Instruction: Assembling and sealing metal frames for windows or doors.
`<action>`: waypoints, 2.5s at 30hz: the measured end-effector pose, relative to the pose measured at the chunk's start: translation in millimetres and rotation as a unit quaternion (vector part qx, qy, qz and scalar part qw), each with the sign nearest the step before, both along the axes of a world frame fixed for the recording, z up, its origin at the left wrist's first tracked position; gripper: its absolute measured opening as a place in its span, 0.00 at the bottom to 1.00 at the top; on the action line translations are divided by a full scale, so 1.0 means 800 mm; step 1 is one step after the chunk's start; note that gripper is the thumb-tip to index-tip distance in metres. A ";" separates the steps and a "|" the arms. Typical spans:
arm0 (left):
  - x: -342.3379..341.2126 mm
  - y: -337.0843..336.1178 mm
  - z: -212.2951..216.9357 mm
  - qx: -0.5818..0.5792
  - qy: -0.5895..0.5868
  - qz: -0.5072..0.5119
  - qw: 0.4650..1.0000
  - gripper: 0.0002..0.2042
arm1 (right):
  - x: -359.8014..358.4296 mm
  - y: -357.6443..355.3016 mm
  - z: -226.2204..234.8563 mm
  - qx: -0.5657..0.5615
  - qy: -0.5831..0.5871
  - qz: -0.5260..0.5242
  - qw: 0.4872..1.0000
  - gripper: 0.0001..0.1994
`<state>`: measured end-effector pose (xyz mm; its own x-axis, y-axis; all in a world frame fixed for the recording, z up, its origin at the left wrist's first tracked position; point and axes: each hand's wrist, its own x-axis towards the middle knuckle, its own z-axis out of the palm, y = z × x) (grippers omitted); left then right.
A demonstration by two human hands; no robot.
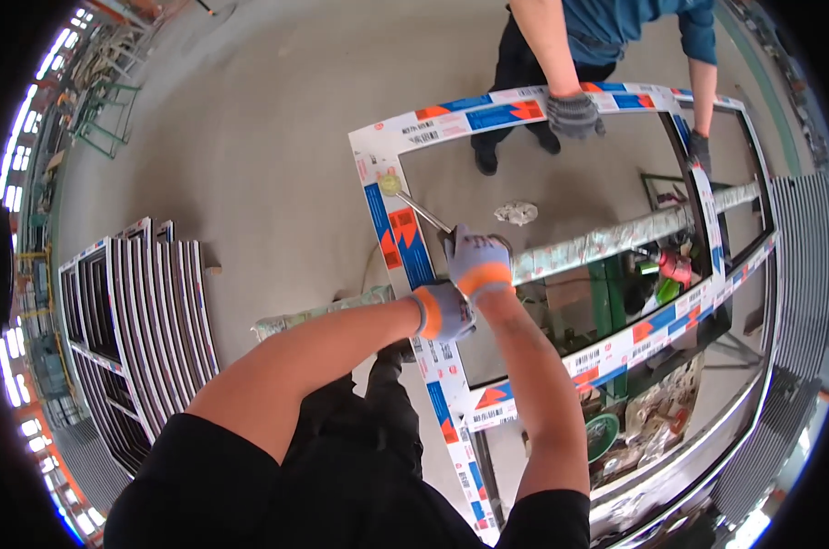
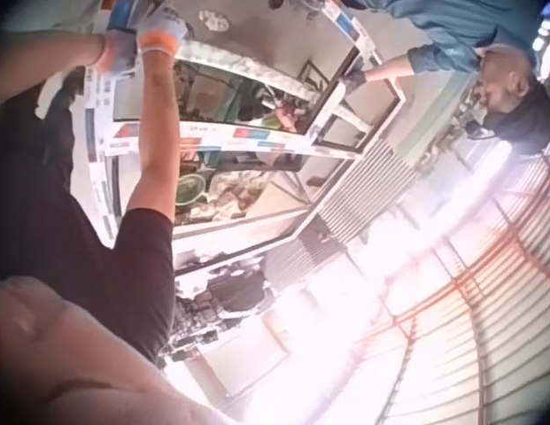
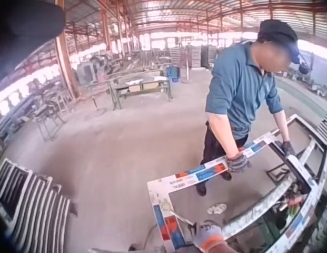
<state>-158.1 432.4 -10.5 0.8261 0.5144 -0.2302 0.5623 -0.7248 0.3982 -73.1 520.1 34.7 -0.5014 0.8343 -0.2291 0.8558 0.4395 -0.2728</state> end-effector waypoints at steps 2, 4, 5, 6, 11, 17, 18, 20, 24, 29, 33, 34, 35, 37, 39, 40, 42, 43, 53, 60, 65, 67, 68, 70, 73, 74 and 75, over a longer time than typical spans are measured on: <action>0.000 -0.004 -0.003 -0.005 0.004 0.010 1.000 0.11 | -0.003 -0.006 0.035 -0.026 -0.021 -0.005 0.999 0.17; -0.054 -0.027 -0.067 -0.049 -0.098 0.109 0.988 0.09 | -0.054 -0.015 0.076 -0.031 0.005 0.047 0.998 0.17; -0.040 -0.023 -0.055 -0.054 -0.103 0.089 0.989 0.09 | -0.034 -0.026 0.069 -0.034 -0.001 0.027 0.999 0.17; -0.029 -0.021 -0.042 0.010 -0.156 0.108 0.982 0.09 | -0.013 -0.047 0.062 -0.007 0.062 0.000 0.998 0.16; 0.012 0.001 0.045 0.053 0.057 0.018 0.997 0.15 | 0.071 -0.124 0.069 -0.010 0.106 -0.144 0.984 0.14; -0.016 0.006 0.042 -0.034 0.140 0.036 0.989 0.18 | 0.155 -0.257 0.061 -0.028 0.127 -0.361 0.923 0.15; -0.001 0.005 0.037 -0.021 0.117 0.042 0.992 0.18 | 0.182 -0.295 0.055 0.012 0.106 -0.422 0.900 0.15; 0.008 -0.012 0.022 0.041 0.080 0.069 0.994 0.17 | 0.209 -0.345 0.055 -0.003 0.110 -0.530 0.841 0.16; 0.029 -0.034 0.002 0.071 0.067 0.129 0.987 0.19 | 0.232 -0.387 0.037 0.022 0.094 -0.634 0.767 0.16; 0.038 -0.044 0.002 0.091 0.031 0.142 0.985 0.18 | 0.272 -0.356 0.026 0.030 0.094 -0.626 0.774 0.13; 0.043 -0.041 0.022 0.057 0.064 0.149 0.985 0.18 | 0.355 -0.283 0.037 0.029 0.041 -0.587 0.808 0.14; 0.037 -0.043 0.019 0.067 0.072 0.151 0.984 0.17 | 0.377 -0.262 0.044 0.079 0.054 -0.581 0.809 0.13; 0.036 -0.042 0.019 0.078 0.080 0.154 0.982 0.17 | 0.398 -0.237 0.054 0.128 0.067 -0.572 0.808 0.12; 0.039 -0.042 0.024 0.083 0.078 0.160 0.980 0.16 | 0.437 -0.189 0.071 0.213 0.130 -0.587 0.770 0.11; 0.045 -0.043 0.031 0.085 0.078 0.162 0.980 0.16 | 0.473 -0.157 0.070 0.204 0.141 -0.600 0.760 0.11; 0.048 -0.044 0.033 0.081 0.080 0.164 0.980 0.15 | 0.488 -0.148 0.058 0.184 0.103 -0.614 0.761 0.13; 0.039 -0.049 0.022 0.097 0.064 0.159 0.980 0.16 | 0.519 -0.139 0.022 0.083 -0.009 -0.603 0.793 0.16; 0.039 -0.049 0.020 0.098 0.066 0.161 0.980 0.16 | 0.532 -0.136 0.018 0.083 -0.007 -0.602 0.794 0.16; 0.040 -0.043 0.001 0.097 0.125 0.150 0.976 0.21 | 0.534 -0.166 -0.005 0.069 -0.054 -0.532 0.842 0.15; 0.029 -0.041 0.010 0.077 0.131 0.161 0.975 0.21 | 0.374 -0.334 0.017 0.014 0.075 -0.417 0.906 0.09; 0.033 -0.046 0.013 0.098 0.134 0.152 0.974 0.20 | 0.304 -0.392 0.047 0.011 0.116 -0.443 0.889 0.10; 0.028 -0.052 0.008 0.119 0.120 0.159 0.973 0.20 | 0.279 -0.426 0.065 0.023 0.199 -0.358 0.912 0.10; 0.031 -0.052 0.009 0.121 0.112 0.149 0.975 0.20 | 0.270 -0.443 0.051 -0.029 0.138 -0.352 0.925 0.12; 0.037 -0.052 0.010 0.114 0.115 0.166 0.973 0.21 | 0.249 -0.456 0.044 -0.092 0.036 -0.362 0.927 0.15; 0.041 -0.049 0.007 0.131 0.118 0.174 0.969 0.22 | 0.224 -0.470 0.081 -0.115 0.050 -0.358 0.925 0.16; 0.056 -0.052 0.023 0.115 0.134 0.173 0.969 0.23 | 0.217 -0.491 0.079 -0.065 0.095 -0.359 0.926 0.15; 0.067 -0.060 0.042 0.099 0.161 0.201 0.961 0.22 | 0.208 -0.508 0.071 -0.021 0.104 -0.353 0.929 0.15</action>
